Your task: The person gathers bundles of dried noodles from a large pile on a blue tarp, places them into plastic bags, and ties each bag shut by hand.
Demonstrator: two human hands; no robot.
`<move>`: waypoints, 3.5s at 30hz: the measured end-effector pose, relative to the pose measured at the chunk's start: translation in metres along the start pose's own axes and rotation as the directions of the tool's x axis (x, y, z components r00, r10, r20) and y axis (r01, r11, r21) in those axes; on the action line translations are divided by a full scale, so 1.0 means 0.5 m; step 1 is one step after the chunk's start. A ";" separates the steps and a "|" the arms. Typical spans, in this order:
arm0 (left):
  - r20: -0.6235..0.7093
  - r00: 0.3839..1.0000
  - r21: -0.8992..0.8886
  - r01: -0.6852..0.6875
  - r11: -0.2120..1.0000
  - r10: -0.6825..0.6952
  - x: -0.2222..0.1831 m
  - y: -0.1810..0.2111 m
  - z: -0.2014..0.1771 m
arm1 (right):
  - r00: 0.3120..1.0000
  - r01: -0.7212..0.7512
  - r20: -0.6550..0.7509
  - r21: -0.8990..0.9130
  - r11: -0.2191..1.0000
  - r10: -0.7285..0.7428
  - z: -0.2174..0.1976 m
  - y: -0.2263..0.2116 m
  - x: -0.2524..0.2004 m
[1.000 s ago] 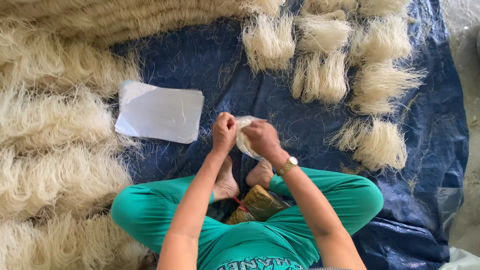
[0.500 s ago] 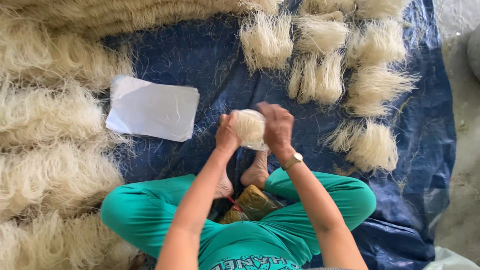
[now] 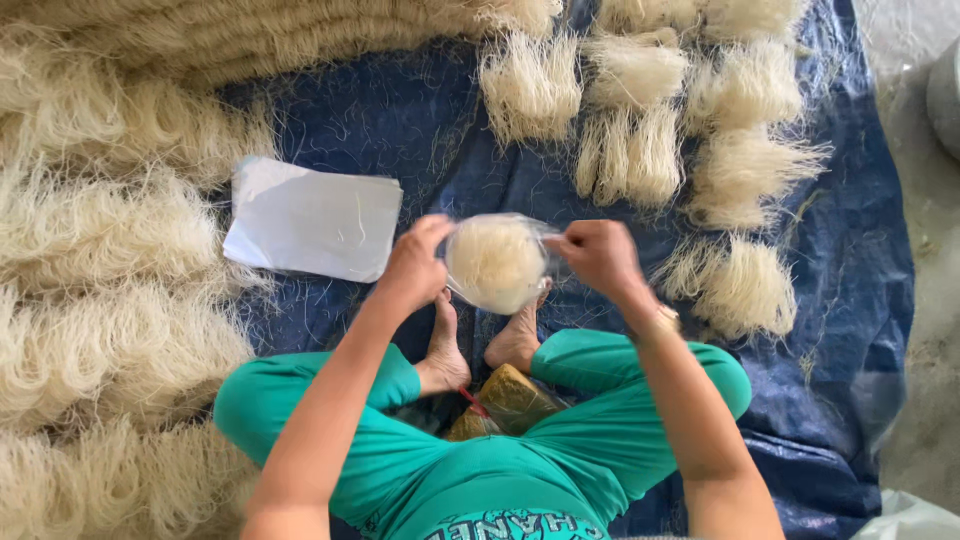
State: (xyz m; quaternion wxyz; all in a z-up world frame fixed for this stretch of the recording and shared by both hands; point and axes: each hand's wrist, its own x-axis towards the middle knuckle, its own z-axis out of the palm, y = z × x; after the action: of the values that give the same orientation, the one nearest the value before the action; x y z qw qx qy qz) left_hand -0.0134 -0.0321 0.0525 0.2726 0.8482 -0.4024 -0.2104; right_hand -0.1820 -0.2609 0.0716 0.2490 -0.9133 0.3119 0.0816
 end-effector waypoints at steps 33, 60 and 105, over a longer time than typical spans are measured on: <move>-0.169 0.985 -0.165 -0.060 0.985 0.032 -0.024 -0.059 0.228 | 0.962 0.175 -0.180 -0.184 0.967 -0.208 0.185 0.079 -0.087; 0.281 0.721 -0.568 0.657 0.495 -0.634 0.087 -0.334 0.402 | 0.941 0.114 0.225 0.490 0.864 -0.252 0.412 0.181 0.175; 0.403 0.701 -0.395 0.713 0.579 -0.589 0.129 -0.275 0.328 | 0.830 -0.329 0.557 0.514 0.792 -0.017 0.237 0.003 0.160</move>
State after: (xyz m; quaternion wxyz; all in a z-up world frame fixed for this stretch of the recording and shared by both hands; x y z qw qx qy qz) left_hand 0.0081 -0.0589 -0.1682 0.3473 0.7977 -0.0152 -0.4927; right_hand -0.1187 -0.2442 -0.0557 0.5887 -0.6994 0.3169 0.2526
